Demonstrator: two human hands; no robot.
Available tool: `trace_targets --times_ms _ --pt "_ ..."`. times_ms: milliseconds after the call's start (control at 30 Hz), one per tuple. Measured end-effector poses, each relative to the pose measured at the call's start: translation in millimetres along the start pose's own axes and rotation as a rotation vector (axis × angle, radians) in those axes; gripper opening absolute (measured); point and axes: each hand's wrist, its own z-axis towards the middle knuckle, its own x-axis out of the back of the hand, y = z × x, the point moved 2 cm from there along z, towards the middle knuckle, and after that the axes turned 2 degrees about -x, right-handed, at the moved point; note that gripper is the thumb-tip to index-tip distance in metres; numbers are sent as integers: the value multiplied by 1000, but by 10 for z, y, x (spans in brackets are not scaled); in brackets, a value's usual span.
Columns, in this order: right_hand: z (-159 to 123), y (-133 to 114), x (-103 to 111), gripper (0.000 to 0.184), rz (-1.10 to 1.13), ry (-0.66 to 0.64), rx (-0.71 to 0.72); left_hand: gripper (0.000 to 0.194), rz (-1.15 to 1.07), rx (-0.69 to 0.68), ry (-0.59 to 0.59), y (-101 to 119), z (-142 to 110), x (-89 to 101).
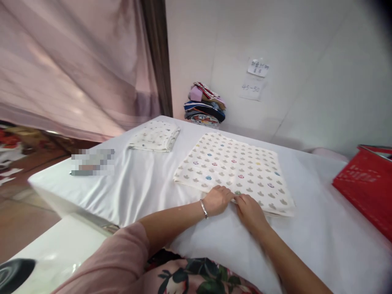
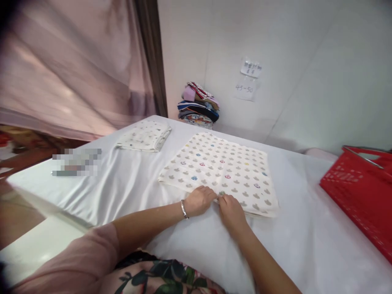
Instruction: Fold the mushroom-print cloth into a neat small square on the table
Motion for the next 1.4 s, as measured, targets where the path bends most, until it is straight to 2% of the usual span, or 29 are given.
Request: trace_targets --times_ms 200,433,600,767,867,933,1000,1167,1400 --pt "-57 62 -49 23 47 11 61 11 74 71 -19 -91 -46 1" --pt "-89 86 -83 22 55 36 67 15 139 203 -37 -434 -229 69" --pt "-122 123 -147 29 53 84 91 21 113 361 -47 -718 -546 253" --pt "-140 111 -148 28 67 147 95 40 -77 481 153 -929 -1050 449" --pt "-146 103 -152 27 70 145 81 44 -136 662 244 -1068 -1309 493" --pt "-148 101 -158 27 74 127 75 44 -147 800 237 -1143 -1397 499" --pt "-149 102 -161 27 81 112 73 43 -158 866 200 -1184 -1418 504" --pt "-152 103 -156 27 97 107 67 40 -194 858 130 -1199 -1415 541" --pt "-152 82 -136 26 96 118 54 28 -221 846 157 -1267 -1436 529"
